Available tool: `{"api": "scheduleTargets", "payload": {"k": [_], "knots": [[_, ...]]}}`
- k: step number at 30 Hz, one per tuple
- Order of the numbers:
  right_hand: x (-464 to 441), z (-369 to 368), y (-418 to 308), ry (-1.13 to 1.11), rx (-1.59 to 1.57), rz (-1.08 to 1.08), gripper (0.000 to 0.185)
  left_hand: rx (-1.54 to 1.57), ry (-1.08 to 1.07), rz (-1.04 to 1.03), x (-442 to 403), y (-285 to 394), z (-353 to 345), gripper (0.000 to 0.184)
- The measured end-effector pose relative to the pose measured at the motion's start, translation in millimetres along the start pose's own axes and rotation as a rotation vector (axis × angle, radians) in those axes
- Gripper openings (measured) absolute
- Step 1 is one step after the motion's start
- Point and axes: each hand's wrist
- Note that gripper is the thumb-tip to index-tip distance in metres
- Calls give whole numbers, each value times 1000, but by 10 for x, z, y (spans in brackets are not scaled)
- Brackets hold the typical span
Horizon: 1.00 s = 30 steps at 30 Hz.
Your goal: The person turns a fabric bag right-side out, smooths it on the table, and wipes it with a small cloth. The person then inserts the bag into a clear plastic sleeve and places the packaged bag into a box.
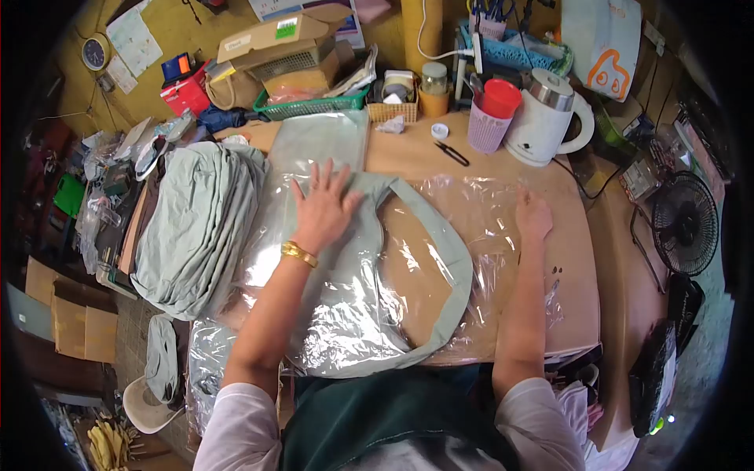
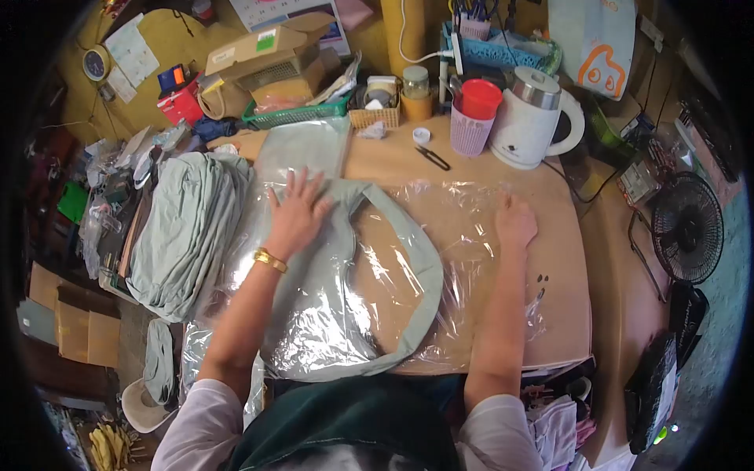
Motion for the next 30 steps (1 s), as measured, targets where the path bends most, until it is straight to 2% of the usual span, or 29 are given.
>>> {"api": "scheduleTargets", "payload": {"k": [3,5,6,8,9,11,12,14,15,16,18,21,22,24,25,27,29,30], "knots": [[-263,10,406,8,-51,-36,43,49,-88,60,154,-33,-239,65],[-334,-15,694,74,-287,-141,43,36,-92,45,188,-40,-279,66],[-388,9,728,70,-282,-135,43,23,-81,52,168,-41,-283,66],[-420,223,622,101,-728,-478,44,3,-50,43,154,-62,-303,66],[-396,250,577,107,-725,-487,44,4,-53,33,135,-75,-316,66],[-332,273,593,-185,-486,-75,42,5,-57,50,152,-72,-308,66],[-340,328,670,-178,-478,-88,42,35,-62,53,161,-68,-291,65],[-428,514,847,-286,-424,-269,52,26,-59,45,168,-72,-297,65],[-389,588,925,-272,-417,-276,52,4,-58,56,158,-67,-296,65],[-258,744,906,-389,-445,-394,56,12,-58,44,143,-55,-298,65],[183,1101,563,-527,-360,-435,60,0,-51,47,151,-60,-299,65],[944,1262,-20,-434,261,-16,49,4,-49,58,148,-52,-304,65],[1071,1137,76,-433,263,-11,49,6,-56,66,157,-65,-302,65],[1222,817,342,-115,268,191,47,25,-75,75,173,-52,-281,65],[1183,853,334,-109,263,209,47,44,-90,84,158,-52,-262,64],[1073,972,223,-365,-497,-261,42,79,-149,114,72,-131,-216,66],[701,1106,272,-506,-609,-274,36,568,-248,149,25,-268,-103,70],[442,1418,82,-395,-516,-163,34,534,-174,143,46,-305,112,70]]}}
Point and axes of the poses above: each hand's wrist, its own x-axis away from the middle knuckle, its own z-axis out of the back of the hand, y = z × x, and after that the axes turned 10 degrees about z, right-handed
